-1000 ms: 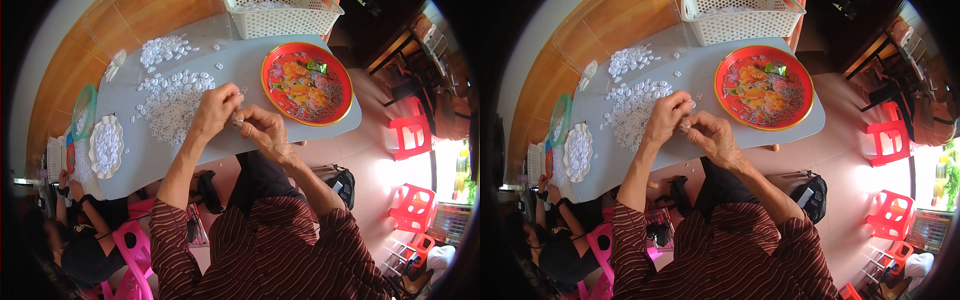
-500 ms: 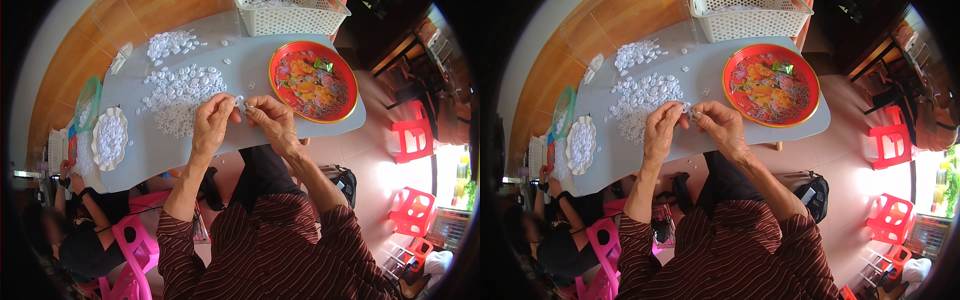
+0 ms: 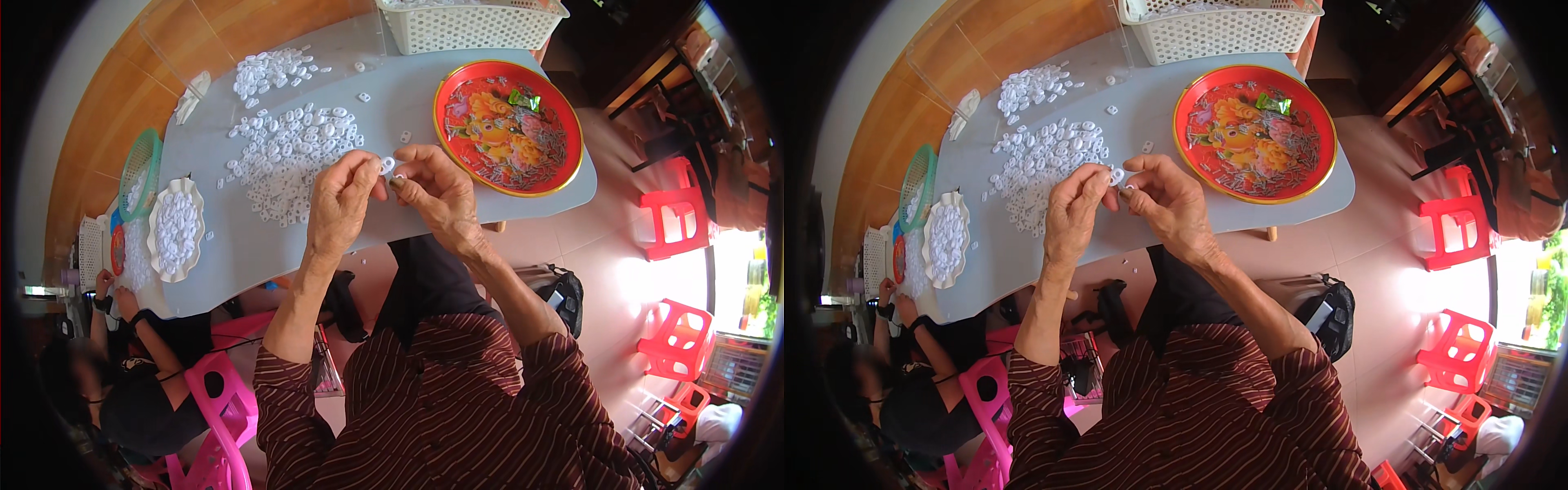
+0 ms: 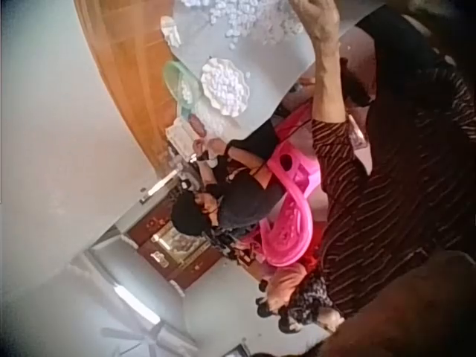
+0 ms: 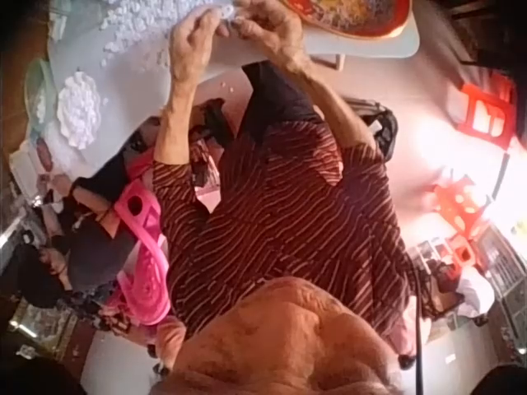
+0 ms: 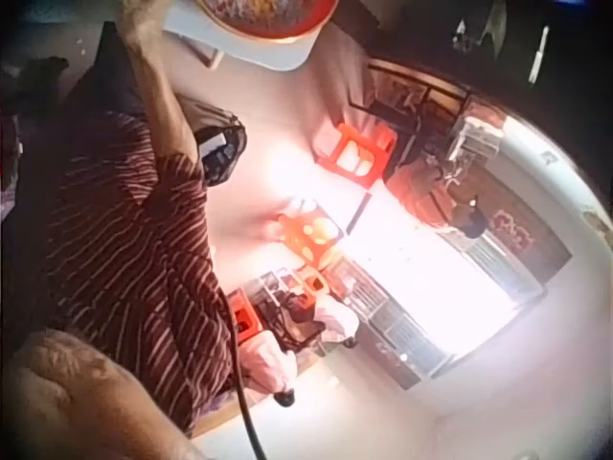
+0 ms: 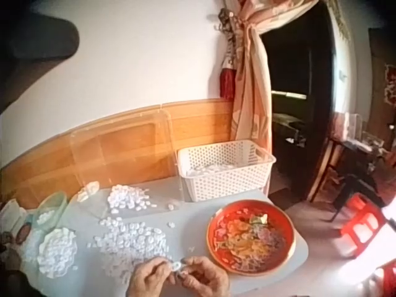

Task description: Assembling small white plastic components by inserting small colored pieces manually.

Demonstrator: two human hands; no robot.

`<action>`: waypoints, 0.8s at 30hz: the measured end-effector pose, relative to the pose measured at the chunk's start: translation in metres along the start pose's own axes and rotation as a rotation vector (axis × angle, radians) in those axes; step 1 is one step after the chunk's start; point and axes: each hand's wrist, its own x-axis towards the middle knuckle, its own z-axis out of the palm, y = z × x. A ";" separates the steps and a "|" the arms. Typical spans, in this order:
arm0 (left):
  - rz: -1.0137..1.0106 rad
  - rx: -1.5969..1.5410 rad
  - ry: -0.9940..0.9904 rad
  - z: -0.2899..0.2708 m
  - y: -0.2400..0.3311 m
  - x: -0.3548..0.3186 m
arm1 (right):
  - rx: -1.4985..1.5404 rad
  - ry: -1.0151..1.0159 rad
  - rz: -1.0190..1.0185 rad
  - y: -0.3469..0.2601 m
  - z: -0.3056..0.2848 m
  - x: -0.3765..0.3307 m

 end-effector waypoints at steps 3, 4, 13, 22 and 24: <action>0.094 0.038 0.012 0.001 -0.002 -0.001 | -0.004 -0.004 -0.009 0.000 0.002 -0.002; 0.128 0.113 0.019 0.002 -0.001 -0.001 | 0.009 -0.005 -0.016 0.001 0.002 -0.002; 0.149 0.180 -0.045 -0.004 0.000 0.001 | -0.057 -0.027 0.010 -0.003 0.002 -0.002; 0.134 0.240 -0.227 -0.016 0.004 0.005 | -0.072 -0.075 -0.001 0.000 0.000 -0.003; 0.134 0.261 -0.270 -0.017 0.003 0.004 | -0.074 -0.080 -0.001 -0.001 0.001 -0.003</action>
